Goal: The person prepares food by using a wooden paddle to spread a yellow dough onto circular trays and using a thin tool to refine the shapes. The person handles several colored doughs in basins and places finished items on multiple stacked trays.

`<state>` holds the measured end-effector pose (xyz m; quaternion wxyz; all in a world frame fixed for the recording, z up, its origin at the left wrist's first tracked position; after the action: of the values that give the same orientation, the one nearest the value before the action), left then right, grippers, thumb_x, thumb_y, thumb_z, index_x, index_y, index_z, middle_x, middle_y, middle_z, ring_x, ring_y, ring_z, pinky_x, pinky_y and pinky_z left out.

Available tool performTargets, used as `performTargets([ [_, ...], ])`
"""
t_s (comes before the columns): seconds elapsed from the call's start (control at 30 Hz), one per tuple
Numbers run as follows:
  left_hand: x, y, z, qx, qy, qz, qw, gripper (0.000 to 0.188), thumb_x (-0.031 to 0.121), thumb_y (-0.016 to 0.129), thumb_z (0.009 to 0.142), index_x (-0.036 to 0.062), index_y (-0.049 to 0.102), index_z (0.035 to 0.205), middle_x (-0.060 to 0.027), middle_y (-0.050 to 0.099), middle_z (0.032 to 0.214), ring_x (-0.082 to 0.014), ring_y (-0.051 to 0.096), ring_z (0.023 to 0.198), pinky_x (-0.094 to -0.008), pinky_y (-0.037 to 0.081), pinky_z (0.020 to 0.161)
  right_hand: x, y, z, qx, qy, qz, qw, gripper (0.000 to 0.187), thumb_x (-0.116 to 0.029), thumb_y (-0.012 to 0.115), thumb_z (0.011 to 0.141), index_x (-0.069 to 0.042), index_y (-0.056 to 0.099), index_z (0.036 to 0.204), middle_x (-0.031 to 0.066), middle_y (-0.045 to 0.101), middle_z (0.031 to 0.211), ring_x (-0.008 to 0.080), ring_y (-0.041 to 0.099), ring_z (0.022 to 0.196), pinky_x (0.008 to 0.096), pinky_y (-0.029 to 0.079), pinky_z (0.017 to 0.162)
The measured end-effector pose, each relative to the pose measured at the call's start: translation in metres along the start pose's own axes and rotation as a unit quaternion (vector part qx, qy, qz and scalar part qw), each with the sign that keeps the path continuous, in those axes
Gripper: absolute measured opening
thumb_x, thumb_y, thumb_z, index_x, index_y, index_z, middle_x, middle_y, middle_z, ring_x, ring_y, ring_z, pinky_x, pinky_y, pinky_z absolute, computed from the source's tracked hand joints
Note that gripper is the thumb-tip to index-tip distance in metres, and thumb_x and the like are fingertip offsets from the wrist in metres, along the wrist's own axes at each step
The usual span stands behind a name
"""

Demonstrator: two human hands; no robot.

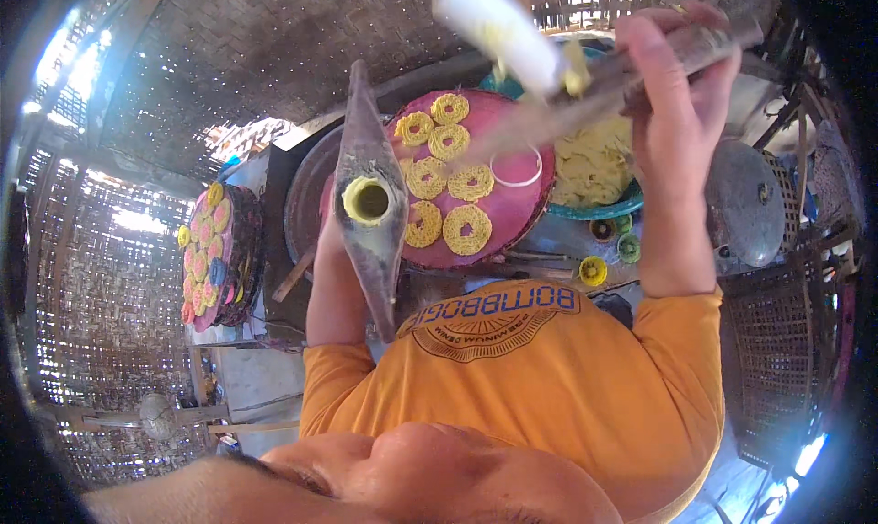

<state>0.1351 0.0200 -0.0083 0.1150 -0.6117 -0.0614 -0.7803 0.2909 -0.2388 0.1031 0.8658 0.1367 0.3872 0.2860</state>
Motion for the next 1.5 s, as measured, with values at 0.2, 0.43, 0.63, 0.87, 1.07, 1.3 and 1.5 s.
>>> performTargets([
  [0.2,0.040,0.019,0.019,-0.066,0.330,-0.285,0.898,0.051,0.039,0.067,0.076,0.0107,0.052,0.115,-0.0061,0.048,0.121,-0.0332,0.041,0.117,-0.0540,0.031,0.098,0.067,0.040,-0.069,-0.034,0.047,0.204,0.977,0.048,-0.012,0.063,0.080,-0.011,0.031,0.116,0.0108,0.054,0.103,0.0211,0.053,0.096,0.0341,0.042,0.085],
  [0.43,0.036,-0.080,-0.060,0.161,0.371,-0.274,0.873,0.033,0.040,0.055,0.085,0.0100,0.059,0.099,-0.0090,0.050,0.121,-0.0309,0.043,0.118,-0.0537,0.034,0.099,0.172,-0.076,-0.074,-0.394,0.096,-0.651,0.641,0.057,-0.032,0.069,0.071,-0.009,0.049,0.120,0.0187,0.048,0.116,0.0323,0.045,0.112,0.0423,0.042,0.090],
  [0.63,0.015,-0.135,-0.106,0.215,0.377,-0.339,0.835,0.032,0.038,0.055,0.086,0.0073,0.061,0.093,-0.0086,0.060,0.109,-0.0249,0.052,0.110,-0.0496,0.035,0.099,0.217,-0.189,-0.092,-0.445,0.284,-0.711,0.465,0.043,-0.026,0.068,0.071,-0.006,0.058,0.107,0.0186,0.052,0.114,0.0319,0.056,0.099,0.0410,0.048,0.082],
  [0.87,0.006,-0.157,-0.130,0.250,0.367,-0.360,0.820,0.027,0.032,0.060,0.084,0.0059,0.064,0.090,-0.0100,0.061,0.106,-0.0244,0.054,0.106,-0.0466,0.036,0.098,0.230,-0.201,-0.046,-0.411,0.145,-0.821,0.368,0.017,-0.010,0.053,0.076,-0.005,0.067,0.082,0.0124,0.065,0.088,0.0259,0.062,0.088,0.0363,0.051,0.070],
  [1.07,0.004,-0.168,-0.162,0.262,0.358,-0.374,0.814,0.023,0.030,0.060,0.084,0.0073,0.062,0.087,-0.0109,0.060,0.108,-0.0271,0.050,0.111,-0.0493,0.036,0.098,0.254,-0.209,-0.055,-0.444,0.109,-0.797,0.395,0.015,-0.012,0.054,0.073,-0.006,0.067,0.078,0.0127,0.066,0.080,0.0265,0.065,0.078,0.0379,0.051,0.066],
  [1.3,0.000,-0.174,-0.194,0.301,0.365,-0.350,0.808,0.024,0.032,0.058,0.085,0.0078,0.061,0.086,-0.0099,0.057,0.112,-0.0275,0.049,0.113,-0.0507,0.034,0.098,0.273,-0.200,-0.087,-0.475,0.165,-0.758,0.415,0.018,-0.016,0.056,0.066,-0.002,0.066,0.072,0.0183,0.064,0.075,0.0318,0.064,0.073,0.0410,0.051,0.065],
  [1.5,0.007,-0.168,-0.190,0.260,0.373,-0.335,0.825,0.028,0.033,0.054,0.087,0.0073,0.060,0.096,-0.0112,0.054,0.117,-0.0282,0.045,0.116,-0.0517,0.034,0.099,0.263,-0.188,-0.093,-0.475,0.222,-0.740,0.422,0.021,-0.019,0.057,0.070,-0.003,0.067,0.078,0.0190,0.064,0.082,0.0312,0.064,0.078,0.0400,0.051,0.069],
])
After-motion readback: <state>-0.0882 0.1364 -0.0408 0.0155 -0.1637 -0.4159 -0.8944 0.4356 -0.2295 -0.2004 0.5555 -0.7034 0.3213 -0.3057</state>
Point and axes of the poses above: each hand's wrist, its own z-axis towards the middle knuckle, its own y-axis out of the palm, x = y × z, the point moved 9 cm from there along z, towards the middle knuckle
